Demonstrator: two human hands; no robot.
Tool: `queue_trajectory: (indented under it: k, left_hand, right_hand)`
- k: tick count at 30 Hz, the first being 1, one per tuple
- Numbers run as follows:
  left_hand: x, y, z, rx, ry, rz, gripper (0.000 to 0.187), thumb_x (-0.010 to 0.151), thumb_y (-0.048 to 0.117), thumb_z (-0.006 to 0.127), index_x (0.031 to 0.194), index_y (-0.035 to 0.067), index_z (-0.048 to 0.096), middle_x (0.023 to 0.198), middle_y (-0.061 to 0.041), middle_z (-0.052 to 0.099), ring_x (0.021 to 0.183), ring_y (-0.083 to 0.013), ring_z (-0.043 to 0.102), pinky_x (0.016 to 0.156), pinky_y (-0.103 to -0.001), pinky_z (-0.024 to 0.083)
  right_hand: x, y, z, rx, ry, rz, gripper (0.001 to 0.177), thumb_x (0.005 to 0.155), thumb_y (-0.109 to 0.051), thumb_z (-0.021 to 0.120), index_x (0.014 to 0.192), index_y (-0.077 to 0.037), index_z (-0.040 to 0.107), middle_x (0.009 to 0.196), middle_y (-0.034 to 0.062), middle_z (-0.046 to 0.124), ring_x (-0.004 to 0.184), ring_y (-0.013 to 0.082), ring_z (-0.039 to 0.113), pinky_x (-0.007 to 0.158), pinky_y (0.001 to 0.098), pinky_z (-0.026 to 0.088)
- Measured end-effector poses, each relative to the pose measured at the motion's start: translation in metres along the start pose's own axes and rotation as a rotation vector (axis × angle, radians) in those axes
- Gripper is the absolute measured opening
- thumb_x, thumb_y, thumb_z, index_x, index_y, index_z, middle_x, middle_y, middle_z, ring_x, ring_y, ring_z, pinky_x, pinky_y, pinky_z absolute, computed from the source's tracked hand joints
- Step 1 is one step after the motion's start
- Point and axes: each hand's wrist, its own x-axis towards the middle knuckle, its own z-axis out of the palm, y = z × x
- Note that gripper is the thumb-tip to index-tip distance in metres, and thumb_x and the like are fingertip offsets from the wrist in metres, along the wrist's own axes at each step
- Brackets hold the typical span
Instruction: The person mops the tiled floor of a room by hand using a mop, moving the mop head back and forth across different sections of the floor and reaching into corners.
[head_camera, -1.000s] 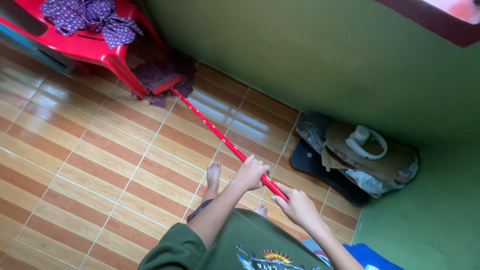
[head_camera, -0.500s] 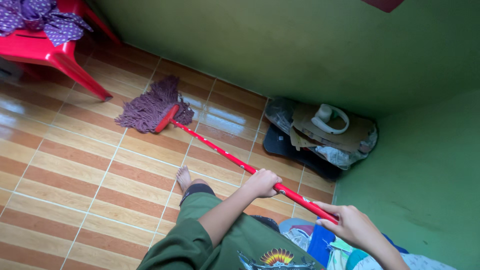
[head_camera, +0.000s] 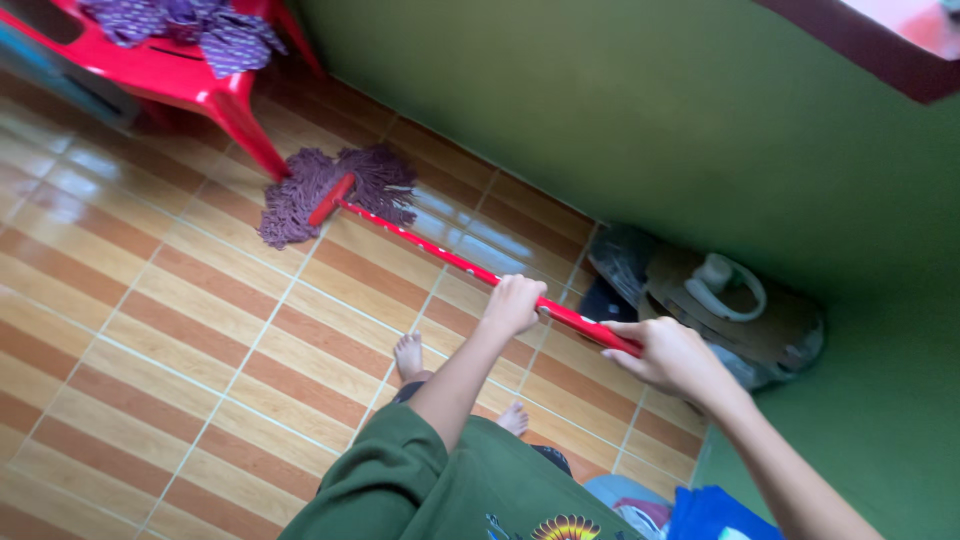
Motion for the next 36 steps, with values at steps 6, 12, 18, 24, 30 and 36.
queue_trajectory:
  k: [6, 12, 18, 24, 30, 36]
  left_hand:
    - [0.000, -0.077, -0.073, -0.018, 0.056, -0.023, 0.007, 0.077, 0.006, 0.071, 0.082, 0.010, 0.068, 0.085, -0.016, 0.070, 0.095, -0.0357, 0.066, 0.090, -0.049, 0.049]
    - [0.008, -0.077, -0.084, -0.021, 0.043, -0.051, 0.005, 0.083, 0.008, 0.070, 0.086, 0.010, 0.069, 0.088, -0.016, 0.070, 0.097, -0.0357, 0.065, 0.092, -0.048, 0.049]
    - [-0.058, -0.061, 0.004, -0.023, -0.135, 0.117, 0.037, 0.093, 0.040, 0.071, 0.112, 0.010, 0.059, 0.112, -0.014, 0.064, 0.117, -0.0333, 0.056, 0.111, -0.056, 0.035]
    - [-0.108, 0.007, 0.081, 0.165, -0.373, 0.109, 0.042, 0.093, 0.043, 0.065, 0.121, 0.012, 0.056, 0.123, -0.013, 0.060, 0.127, -0.0331, 0.049, 0.110, -0.059, 0.031]
    - [-0.100, 0.113, 0.127, 0.118, -0.278, 0.351, 0.031, 0.095, 0.038, 0.065, 0.115, 0.014, 0.059, 0.105, -0.009, 0.067, 0.110, -0.0290, 0.065, 0.113, -0.053, 0.038]
    - [-0.088, 0.202, 0.133, -0.064, -0.217, 0.546, 0.032, 0.093, 0.039, 0.068, 0.107, 0.012, 0.056, 0.097, -0.011, 0.066, 0.099, -0.0312, 0.065, 0.088, -0.044, 0.050]
  right_hand:
    - [0.050, -0.091, -0.032, -0.015, 0.031, -0.057, 0.046, 0.084, -0.042, 0.073, 0.126, -0.023, 0.072, 0.084, 0.0161, 0.076, 0.075, 0.0339, 0.074, 0.074, 0.0432, 0.060]
    - [0.053, -0.091, -0.043, -0.010, 0.053, -0.024, 0.046, 0.083, -0.043, 0.075, 0.124, -0.023, 0.074, 0.083, 0.0153, 0.077, 0.074, 0.0334, 0.074, 0.072, 0.0427, 0.060]
    - [0.022, -0.013, 0.086, 0.178, -0.077, 0.061, 0.058, 0.082, -0.048, 0.073, 0.137, -0.032, 0.062, 0.080, 0.0125, 0.077, 0.069, 0.0276, 0.078, 0.071, 0.0412, 0.062]
    - [-0.063, 0.053, 0.182, 0.205, 0.006, 0.061, 0.060, 0.085, -0.049, 0.071, 0.143, -0.039, 0.056, 0.077, 0.0155, 0.074, 0.070, 0.0331, 0.072, 0.069, 0.0445, 0.057]
    - [-0.150, 0.126, 0.141, 0.136, -0.072, 0.272, 0.057, 0.087, -0.053, 0.065, 0.143, -0.046, 0.056, 0.066, 0.0147, 0.070, 0.062, 0.0301, 0.070, 0.066, 0.0427, 0.057]
    - [-0.214, 0.171, 0.089, 0.054, -0.125, 0.396, 0.055, 0.085, -0.055, 0.069, 0.139, -0.053, 0.057, 0.063, 0.0145, 0.070, 0.058, 0.0275, 0.070, 0.066, 0.0405, 0.058]
